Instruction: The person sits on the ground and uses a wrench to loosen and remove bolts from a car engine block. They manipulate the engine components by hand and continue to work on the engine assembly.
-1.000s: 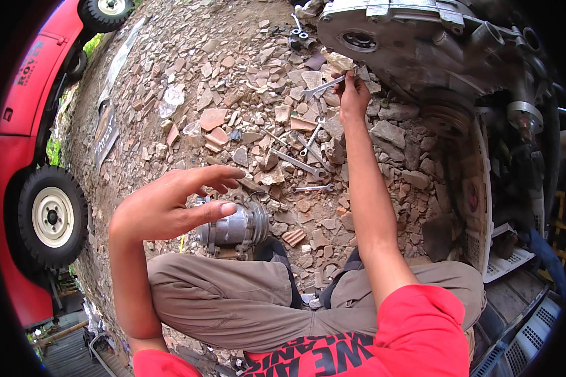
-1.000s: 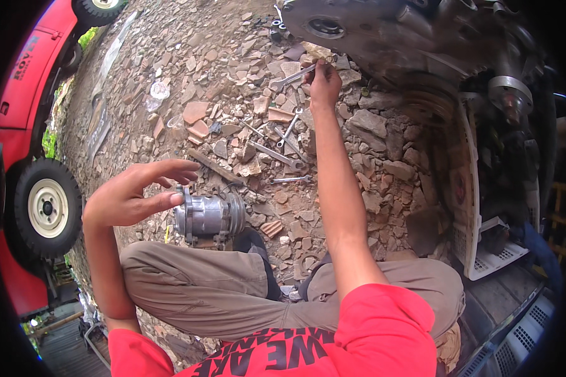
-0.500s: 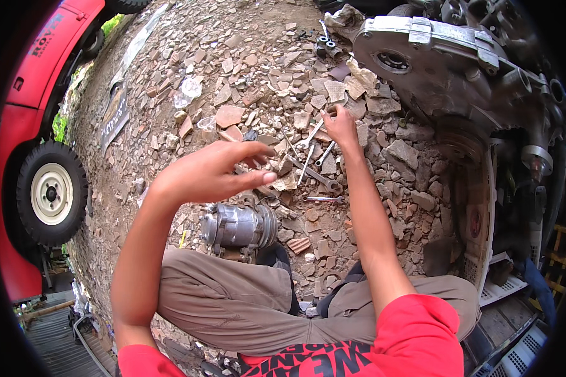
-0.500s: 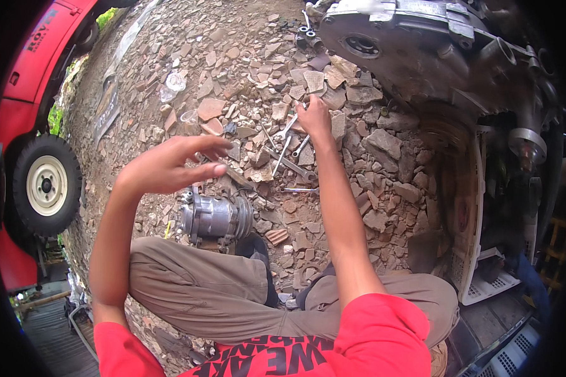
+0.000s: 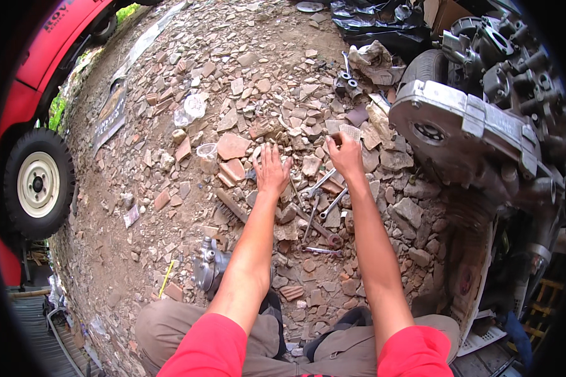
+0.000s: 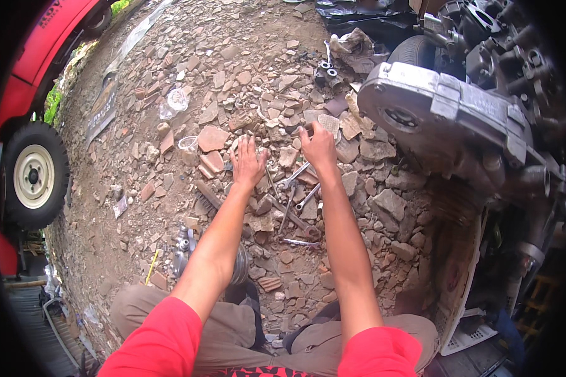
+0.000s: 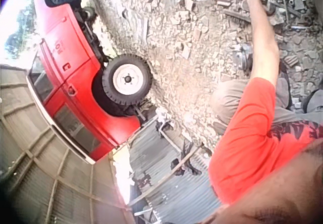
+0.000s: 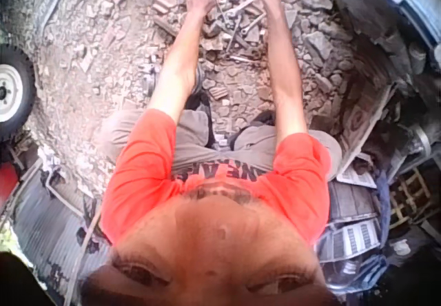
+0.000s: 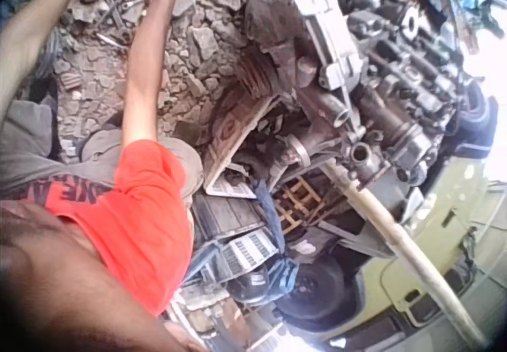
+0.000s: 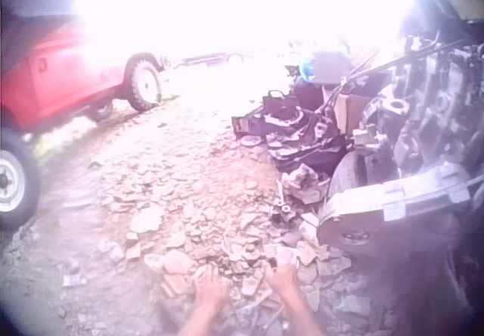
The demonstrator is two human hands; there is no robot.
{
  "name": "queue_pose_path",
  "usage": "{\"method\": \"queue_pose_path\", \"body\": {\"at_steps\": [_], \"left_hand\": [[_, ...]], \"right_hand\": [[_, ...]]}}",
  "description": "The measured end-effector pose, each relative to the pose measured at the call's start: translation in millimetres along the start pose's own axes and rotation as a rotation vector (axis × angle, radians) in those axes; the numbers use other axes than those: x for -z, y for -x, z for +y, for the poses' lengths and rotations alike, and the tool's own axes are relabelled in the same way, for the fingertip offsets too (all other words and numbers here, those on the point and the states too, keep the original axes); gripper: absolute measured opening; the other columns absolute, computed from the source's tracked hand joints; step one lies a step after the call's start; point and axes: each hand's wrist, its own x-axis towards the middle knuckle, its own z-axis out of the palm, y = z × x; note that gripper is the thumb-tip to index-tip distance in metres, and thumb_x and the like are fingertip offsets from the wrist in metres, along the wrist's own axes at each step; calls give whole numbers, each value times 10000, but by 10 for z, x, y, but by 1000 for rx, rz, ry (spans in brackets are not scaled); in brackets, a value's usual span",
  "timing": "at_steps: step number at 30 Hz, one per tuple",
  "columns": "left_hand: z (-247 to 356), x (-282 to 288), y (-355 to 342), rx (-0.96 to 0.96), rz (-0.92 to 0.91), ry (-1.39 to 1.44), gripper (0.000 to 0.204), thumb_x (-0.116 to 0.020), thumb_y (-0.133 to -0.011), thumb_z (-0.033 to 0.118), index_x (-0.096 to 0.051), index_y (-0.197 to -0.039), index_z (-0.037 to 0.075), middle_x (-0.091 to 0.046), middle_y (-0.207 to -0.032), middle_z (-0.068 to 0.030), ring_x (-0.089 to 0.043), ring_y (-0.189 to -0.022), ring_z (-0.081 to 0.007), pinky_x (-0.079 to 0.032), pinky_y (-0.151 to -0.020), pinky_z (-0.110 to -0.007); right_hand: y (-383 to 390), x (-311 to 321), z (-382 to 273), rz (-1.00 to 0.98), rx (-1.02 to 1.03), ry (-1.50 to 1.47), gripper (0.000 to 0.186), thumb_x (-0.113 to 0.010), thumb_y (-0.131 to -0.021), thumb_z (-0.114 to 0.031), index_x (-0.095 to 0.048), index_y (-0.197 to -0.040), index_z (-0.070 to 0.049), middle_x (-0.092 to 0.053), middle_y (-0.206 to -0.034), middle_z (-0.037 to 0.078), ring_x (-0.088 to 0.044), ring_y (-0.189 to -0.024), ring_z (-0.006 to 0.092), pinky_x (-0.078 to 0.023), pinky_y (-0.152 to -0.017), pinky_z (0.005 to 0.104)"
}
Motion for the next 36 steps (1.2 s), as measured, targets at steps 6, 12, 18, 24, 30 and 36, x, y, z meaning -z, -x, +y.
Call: {"method": "queue_pose_path", "body": {"at_steps": [6, 12, 18, 24, 30, 36], "left_hand": [[-39, -192, 3, 20, 74, -25, 683, -426, -946, 508, -372, -1459, 60, -332, -1541, -138, -270, -1443, -270, -142, -1177, -511], [-2, -163, 8, -11, 126, -22, 583, -509, -906, 404, -485, -1375, 58, -436, -1470, -134, -376, -1384, -272, -205, -1167, -497], [-49, -177, -48, -3, 130, -2, 573, -512, -823, 291, -521, -1349, 65, -453, -1464, -128, -408, -1370, -268, -230, -1162, -501], [-74, -161, -17, -14, 130, -27, 576, -500, -801, 284, -542, -1332, 67, -464, -1459, -118, -430, -1355, -266, -257, -1155, -500], [-41, -164, -24, -36, 114, -14, 603, -510, -779, 264, -526, -1346, 59, -452, -1465, -131, -411, -1368, -274, -237, -1161, -495], [-102, -193, 14, -38, 157, -19, 572, -513, -789, 233, -530, -1337, 70, -449, -1467, -136, -414, -1364, -287, -239, -1159, -489]], "right_hand": [[-1349, 11, 148, 385, -76, -123, 164, -658, -857, -160, -693, -904, -7, -714, -866, 180, -699, -827, 330, -527, -765, 411], [-2616, -215, 423, 287, -272, 234, 247, -620, -813, -194, -727, -973, -39, -702, -1005, 205, -669, -968, 376, -515, -879, 450], [-3044, -519, 504, 110, -641, 420, 371, -607, -842, -244, -671, -1165, -74, -623, -1276, 136, -567, -1207, 322, -375, -1042, 472], [-3143, -637, 426, 24, -637, 553, 338, -505, -930, -200, -648, -1221, -105, -605, -1312, 81, -538, -1248, 298, -324, -1051, 488], [-3014, -613, 433, 139, -464, 512, 304, -536, -913, -214, -685, -1116, -45, -671, -1162, 151, -606, -1141, 319, -367, -1008, 498], [-2235, -486, -368, 489, -123, -49, 232, -592, -918, -188, -627, -907, 41, -688, -801, 197, -687, -763, 353, -525, -691, 445]]}}
